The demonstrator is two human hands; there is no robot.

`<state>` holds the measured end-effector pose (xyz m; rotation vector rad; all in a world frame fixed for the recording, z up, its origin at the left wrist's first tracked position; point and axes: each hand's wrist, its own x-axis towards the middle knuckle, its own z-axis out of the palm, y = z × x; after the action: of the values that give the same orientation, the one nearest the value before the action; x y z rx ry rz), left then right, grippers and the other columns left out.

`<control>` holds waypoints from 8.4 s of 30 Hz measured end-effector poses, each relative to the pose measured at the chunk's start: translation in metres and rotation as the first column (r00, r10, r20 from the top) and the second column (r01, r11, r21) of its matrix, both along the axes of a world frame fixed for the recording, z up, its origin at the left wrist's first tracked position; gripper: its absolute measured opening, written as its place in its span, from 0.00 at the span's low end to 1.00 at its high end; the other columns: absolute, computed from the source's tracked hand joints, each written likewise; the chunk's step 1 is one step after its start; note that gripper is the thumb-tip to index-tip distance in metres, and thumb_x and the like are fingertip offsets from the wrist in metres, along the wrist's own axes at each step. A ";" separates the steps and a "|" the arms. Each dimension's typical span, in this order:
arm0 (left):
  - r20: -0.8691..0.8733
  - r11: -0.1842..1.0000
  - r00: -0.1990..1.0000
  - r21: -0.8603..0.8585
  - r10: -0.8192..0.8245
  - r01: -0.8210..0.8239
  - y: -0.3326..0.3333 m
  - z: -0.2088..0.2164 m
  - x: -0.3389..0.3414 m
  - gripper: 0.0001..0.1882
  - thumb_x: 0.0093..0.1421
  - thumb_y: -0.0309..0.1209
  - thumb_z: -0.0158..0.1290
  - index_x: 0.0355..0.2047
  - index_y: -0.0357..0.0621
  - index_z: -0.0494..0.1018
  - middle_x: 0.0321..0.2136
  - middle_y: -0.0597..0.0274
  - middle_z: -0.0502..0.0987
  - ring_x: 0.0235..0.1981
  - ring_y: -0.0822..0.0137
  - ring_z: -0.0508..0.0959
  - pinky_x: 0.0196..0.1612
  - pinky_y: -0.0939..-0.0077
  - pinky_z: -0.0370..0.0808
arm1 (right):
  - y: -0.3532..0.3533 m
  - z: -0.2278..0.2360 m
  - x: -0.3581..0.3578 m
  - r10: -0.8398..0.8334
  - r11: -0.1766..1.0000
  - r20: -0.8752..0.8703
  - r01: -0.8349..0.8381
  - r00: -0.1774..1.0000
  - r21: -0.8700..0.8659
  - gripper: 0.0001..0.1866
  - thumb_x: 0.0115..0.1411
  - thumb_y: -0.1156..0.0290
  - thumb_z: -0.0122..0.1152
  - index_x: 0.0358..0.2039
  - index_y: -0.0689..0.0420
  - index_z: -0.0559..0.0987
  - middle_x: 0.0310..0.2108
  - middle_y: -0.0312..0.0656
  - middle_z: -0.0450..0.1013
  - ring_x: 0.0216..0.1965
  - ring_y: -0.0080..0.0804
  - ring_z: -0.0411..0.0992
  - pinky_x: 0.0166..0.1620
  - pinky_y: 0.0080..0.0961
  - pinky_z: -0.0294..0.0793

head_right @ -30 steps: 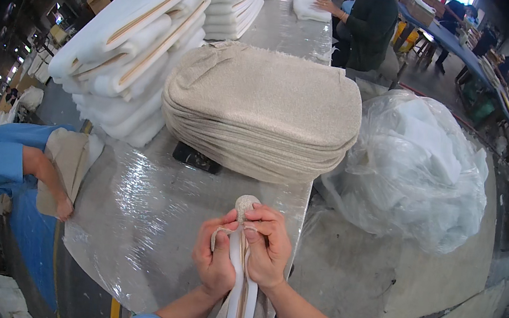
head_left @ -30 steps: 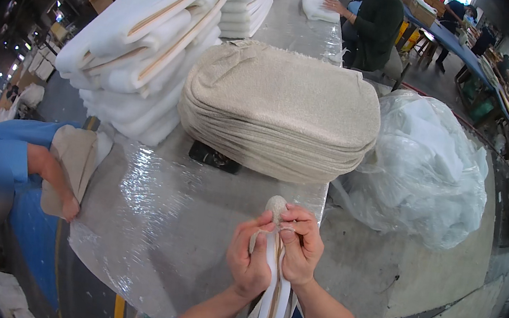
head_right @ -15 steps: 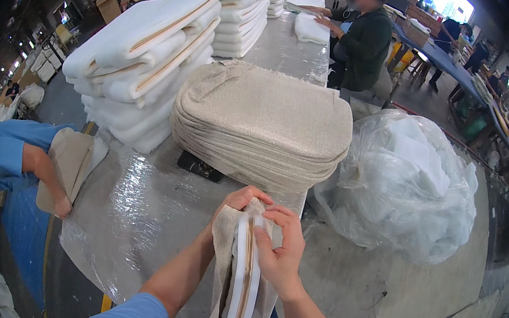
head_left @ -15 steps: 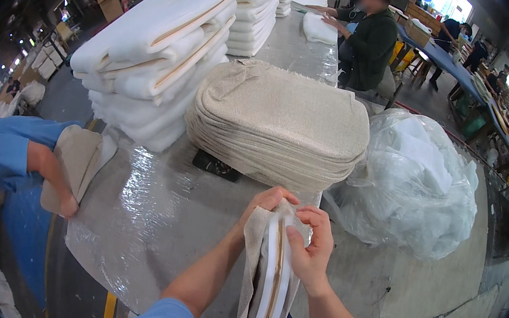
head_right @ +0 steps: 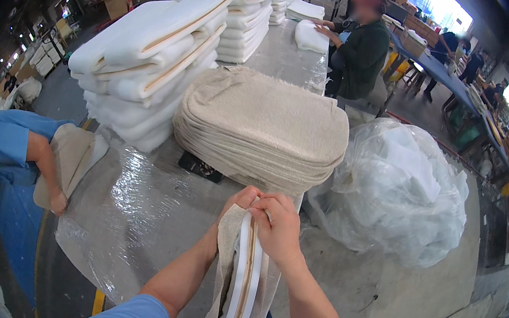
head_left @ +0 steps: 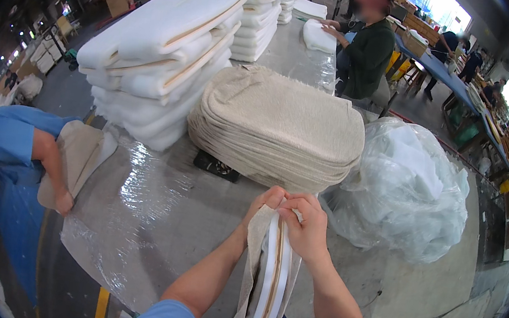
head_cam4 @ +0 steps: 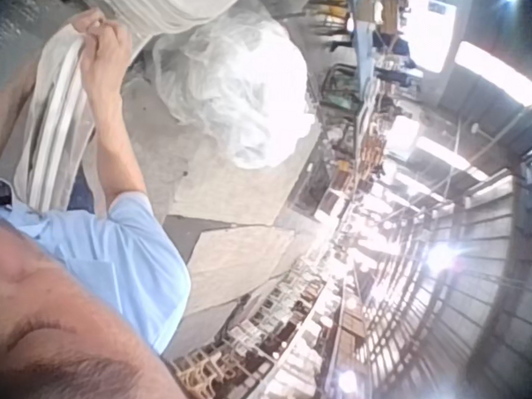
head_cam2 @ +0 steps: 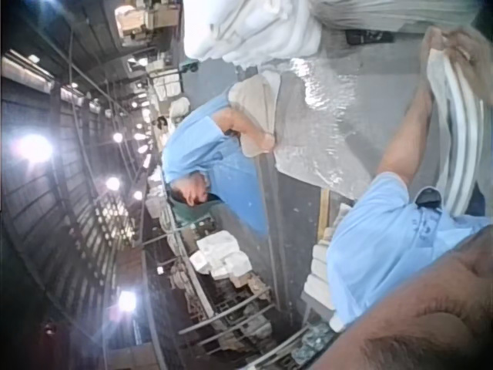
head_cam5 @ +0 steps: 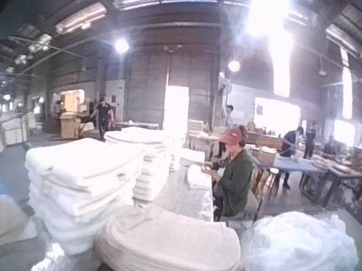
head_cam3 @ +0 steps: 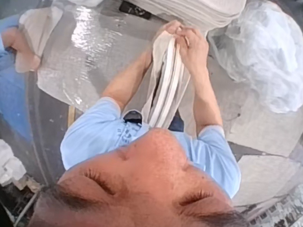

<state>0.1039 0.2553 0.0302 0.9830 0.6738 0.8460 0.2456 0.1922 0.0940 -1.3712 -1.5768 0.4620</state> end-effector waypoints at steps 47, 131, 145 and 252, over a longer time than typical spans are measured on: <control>-0.558 0.301 0.034 0.393 0.829 -0.869 -0.316 0.046 -0.398 0.15 0.78 0.35 0.48 0.41 0.39 0.82 0.32 0.63 0.85 0.35 0.72 0.84 0.43 0.73 0.80 | -0.039 -0.002 -0.039 0.186 0.982 0.218 -0.184 0.958 -0.031 0.09 0.67 0.74 0.66 0.46 0.60 0.86 0.50 0.46 0.83 0.49 0.41 0.80 0.52 0.31 0.76; -0.587 0.644 0.311 0.526 0.748 -0.555 -0.376 0.041 -0.139 0.31 0.68 0.32 0.63 0.68 0.36 0.68 0.61 0.51 0.74 0.60 0.62 0.76 0.63 0.69 0.71 | -0.010 -0.059 0.024 -0.157 0.956 -0.529 -0.006 0.834 -0.294 0.22 0.79 0.55 0.52 0.43 0.62 0.85 0.40 0.38 0.79 0.44 0.26 0.70 0.52 0.26 0.68; -0.063 0.660 0.666 -0.093 0.743 -0.745 -0.356 0.057 -0.177 0.22 0.78 0.33 0.45 0.63 0.32 0.74 0.59 0.51 0.80 0.58 0.61 0.79 0.63 0.67 0.72 | -0.059 -0.068 0.058 -0.231 0.947 -0.640 0.020 0.733 -0.320 0.19 0.79 0.59 0.50 0.44 0.61 0.83 0.39 0.35 0.79 0.40 0.23 0.72 0.47 0.26 0.71; -0.851 0.890 0.493 0.071 -0.182 0.451 -0.386 0.087 -0.218 0.37 0.62 0.39 0.67 0.70 0.46 0.70 0.69 0.45 0.70 0.70 0.42 0.69 0.72 0.49 0.64 | -0.183 0.020 0.078 0.913 0.303 0.097 -0.502 0.395 -0.810 0.51 0.54 0.55 0.80 0.76 0.46 0.64 0.75 0.51 0.59 0.75 0.51 0.58 0.72 0.55 0.61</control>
<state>-0.1137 -0.1311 0.1168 1.7610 1.1423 0.0601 0.3236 0.0089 0.1142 -1.1773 -2.7847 1.4861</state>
